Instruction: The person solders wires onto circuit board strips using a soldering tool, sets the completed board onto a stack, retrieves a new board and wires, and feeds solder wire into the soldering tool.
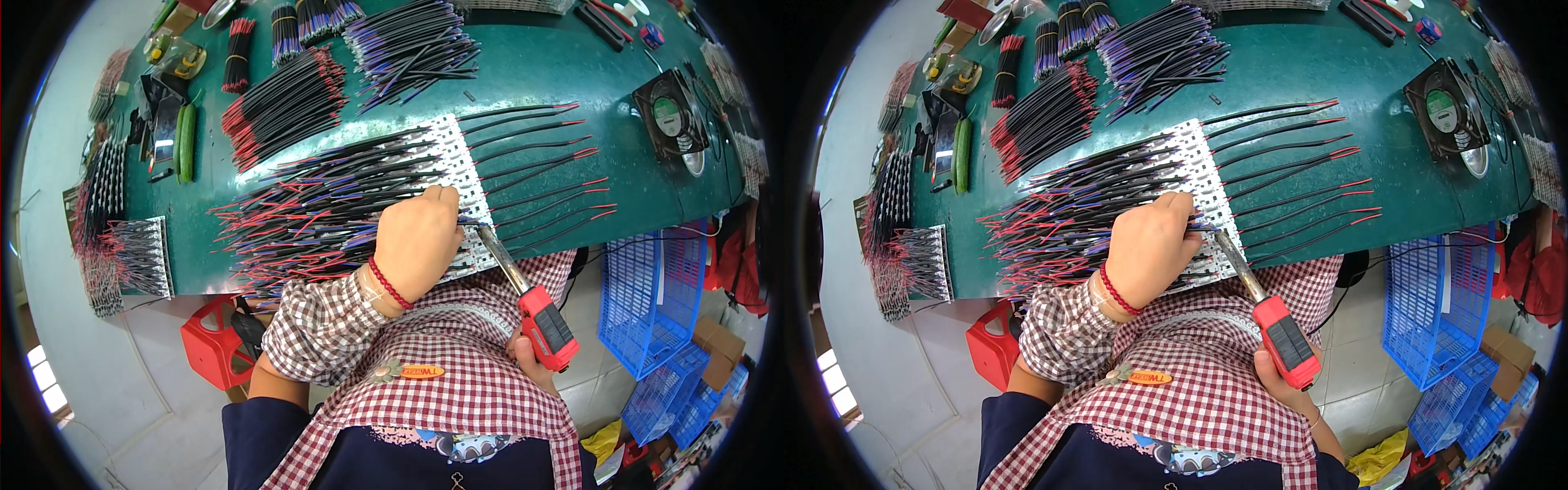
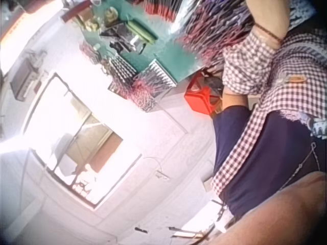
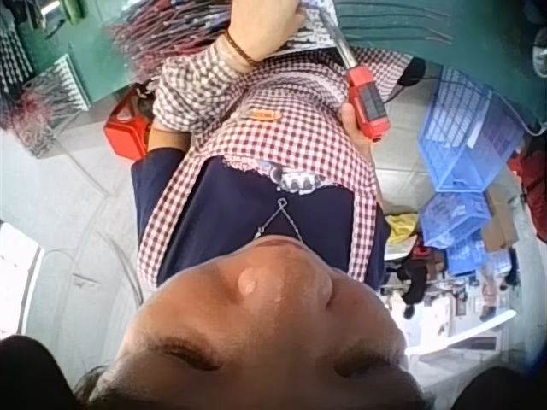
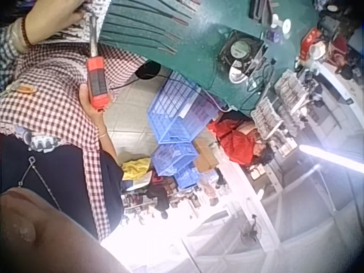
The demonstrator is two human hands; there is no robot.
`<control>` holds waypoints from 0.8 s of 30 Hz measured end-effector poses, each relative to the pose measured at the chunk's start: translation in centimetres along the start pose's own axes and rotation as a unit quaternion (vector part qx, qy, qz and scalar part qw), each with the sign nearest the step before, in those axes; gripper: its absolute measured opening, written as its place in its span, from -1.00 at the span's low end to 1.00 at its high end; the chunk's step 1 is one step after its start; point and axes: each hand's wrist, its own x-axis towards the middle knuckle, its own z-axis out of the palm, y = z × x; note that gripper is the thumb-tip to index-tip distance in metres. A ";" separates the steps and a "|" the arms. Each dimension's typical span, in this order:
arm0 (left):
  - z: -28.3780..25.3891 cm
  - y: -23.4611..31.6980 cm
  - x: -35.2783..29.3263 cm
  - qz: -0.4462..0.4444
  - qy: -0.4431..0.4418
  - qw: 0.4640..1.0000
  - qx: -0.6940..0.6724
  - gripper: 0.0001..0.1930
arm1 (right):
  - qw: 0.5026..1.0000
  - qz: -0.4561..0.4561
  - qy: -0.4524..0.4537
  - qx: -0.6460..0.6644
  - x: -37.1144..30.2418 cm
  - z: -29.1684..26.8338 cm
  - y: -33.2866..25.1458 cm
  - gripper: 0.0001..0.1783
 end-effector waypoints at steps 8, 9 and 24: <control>0.4 -0.2 -0.2 -0.008 0.011 1.000 -0.013 -0.79 | 0.999 0.023 0.018 0.032 -0.1 0.3 -0.5 -0.82; 0.4 -0.2 -0.2 -0.013 0.007 1.000 -0.016 -0.79 | 1.000 0.025 0.016 0.004 -0.1 0.3 -0.6 -0.83; 0.6 0.0 -0.3 -0.018 0.013 1.000 -0.021 -0.77 | 0.998 -0.015 0.006 -0.057 0.2 -0.1 -0.8 -0.83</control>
